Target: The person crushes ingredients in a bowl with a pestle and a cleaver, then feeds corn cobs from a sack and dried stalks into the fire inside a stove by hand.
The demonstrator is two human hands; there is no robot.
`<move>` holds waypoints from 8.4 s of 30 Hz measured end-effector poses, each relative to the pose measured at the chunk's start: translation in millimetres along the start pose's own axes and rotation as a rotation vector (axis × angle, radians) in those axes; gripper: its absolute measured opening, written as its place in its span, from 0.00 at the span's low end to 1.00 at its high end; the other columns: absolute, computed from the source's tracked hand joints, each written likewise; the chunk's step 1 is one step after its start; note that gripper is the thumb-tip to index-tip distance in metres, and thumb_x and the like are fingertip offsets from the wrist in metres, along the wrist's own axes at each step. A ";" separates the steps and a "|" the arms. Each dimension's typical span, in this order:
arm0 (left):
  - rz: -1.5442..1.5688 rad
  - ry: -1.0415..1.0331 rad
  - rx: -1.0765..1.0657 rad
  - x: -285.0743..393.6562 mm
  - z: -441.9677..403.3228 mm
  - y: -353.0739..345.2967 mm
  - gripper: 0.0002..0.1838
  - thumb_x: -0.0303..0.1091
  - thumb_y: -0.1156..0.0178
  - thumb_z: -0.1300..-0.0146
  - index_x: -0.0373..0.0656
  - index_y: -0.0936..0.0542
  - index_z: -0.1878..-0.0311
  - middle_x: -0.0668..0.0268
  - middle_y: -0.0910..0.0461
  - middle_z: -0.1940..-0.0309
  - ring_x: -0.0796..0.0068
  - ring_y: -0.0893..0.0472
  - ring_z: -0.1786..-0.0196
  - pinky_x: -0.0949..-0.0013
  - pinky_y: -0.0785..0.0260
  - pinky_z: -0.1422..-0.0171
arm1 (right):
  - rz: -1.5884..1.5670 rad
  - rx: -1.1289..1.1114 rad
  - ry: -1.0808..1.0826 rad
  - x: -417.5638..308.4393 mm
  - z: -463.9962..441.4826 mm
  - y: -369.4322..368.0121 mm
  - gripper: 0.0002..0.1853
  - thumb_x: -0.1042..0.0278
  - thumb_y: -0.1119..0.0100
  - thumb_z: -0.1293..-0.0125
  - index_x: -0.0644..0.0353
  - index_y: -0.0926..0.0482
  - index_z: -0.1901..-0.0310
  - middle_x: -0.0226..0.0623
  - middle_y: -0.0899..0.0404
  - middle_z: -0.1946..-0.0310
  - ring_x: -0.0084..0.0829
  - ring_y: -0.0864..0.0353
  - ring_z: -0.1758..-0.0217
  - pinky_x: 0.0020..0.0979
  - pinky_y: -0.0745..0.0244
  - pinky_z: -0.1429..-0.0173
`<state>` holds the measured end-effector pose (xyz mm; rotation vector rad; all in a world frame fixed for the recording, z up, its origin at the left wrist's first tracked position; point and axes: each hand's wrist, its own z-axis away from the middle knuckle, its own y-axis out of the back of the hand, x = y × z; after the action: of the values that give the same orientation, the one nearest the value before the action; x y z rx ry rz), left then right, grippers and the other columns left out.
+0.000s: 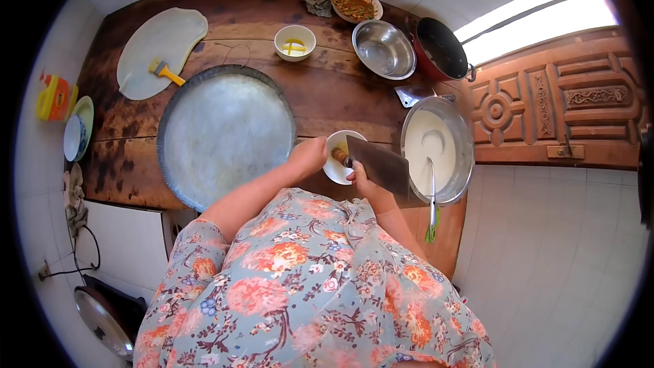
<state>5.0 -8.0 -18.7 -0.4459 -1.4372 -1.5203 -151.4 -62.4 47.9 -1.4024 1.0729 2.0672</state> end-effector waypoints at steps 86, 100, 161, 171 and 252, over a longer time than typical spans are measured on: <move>-0.100 0.060 -0.016 7.3 -6.8 -0.8 0.13 0.34 0.58 0.44 0.36 0.28 0.69 0.47 0.25 0.71 0.49 0.25 0.65 0.54 0.35 0.60 | 0.011 -0.074 -0.163 -20.6 5.3 12.0 0.14 0.60 0.53 0.39 0.65 0.26 0.67 0.32 0.26 0.77 0.19 0.29 0.78 0.21 0.32 0.69; -0.089 0.039 -0.024 6.0 -6.9 -3.2 0.12 0.34 0.58 0.44 0.35 0.28 0.68 0.47 0.25 0.71 0.50 0.25 0.65 0.54 0.35 0.60 | 0.109 -0.080 -0.219 5.5 -4.1 17.9 0.18 0.57 0.57 0.37 0.66 0.26 0.68 0.32 0.26 0.79 0.19 0.28 0.76 0.21 0.32 0.67; -0.057 -0.006 -0.025 3.3 -10.0 -4.6 0.14 0.34 0.58 0.45 0.36 0.25 0.68 0.48 0.25 0.70 0.49 0.25 0.64 0.55 0.35 0.58 | -0.052 0.006 -0.053 3.0 0.8 7.7 0.10 0.66 0.52 0.40 0.64 0.25 0.68 0.31 0.26 0.82 0.19 0.28 0.79 0.21 0.32 0.72; -0.075 0.013 -0.025 6.9 -8.0 -1.8 0.14 0.33 0.59 0.45 0.36 0.25 0.68 0.47 0.25 0.69 0.50 0.25 0.64 0.55 0.35 0.58 | -0.017 -0.096 -0.130 -0.7 -2.3 11.7 0.11 0.65 0.52 0.40 0.64 0.26 0.66 0.29 0.27 0.81 0.19 0.28 0.79 0.21 0.32 0.71; 0.021 0.061 -0.074 10.6 7.1 3.6 0.15 0.31 0.57 0.47 0.36 0.27 0.60 0.47 0.26 0.65 0.51 0.27 0.58 0.58 0.36 0.53 | -0.042 -0.028 -0.070 5.0 5.2 6.0 0.10 0.67 0.51 0.40 0.66 0.28 0.63 0.33 0.25 0.77 0.20 0.26 0.77 0.22 0.32 0.72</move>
<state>0.5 -5.0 -6.6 -0.4540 -1.3283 -1.5611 -160.6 -62.4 46.5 -1.3438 0.9815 2.0933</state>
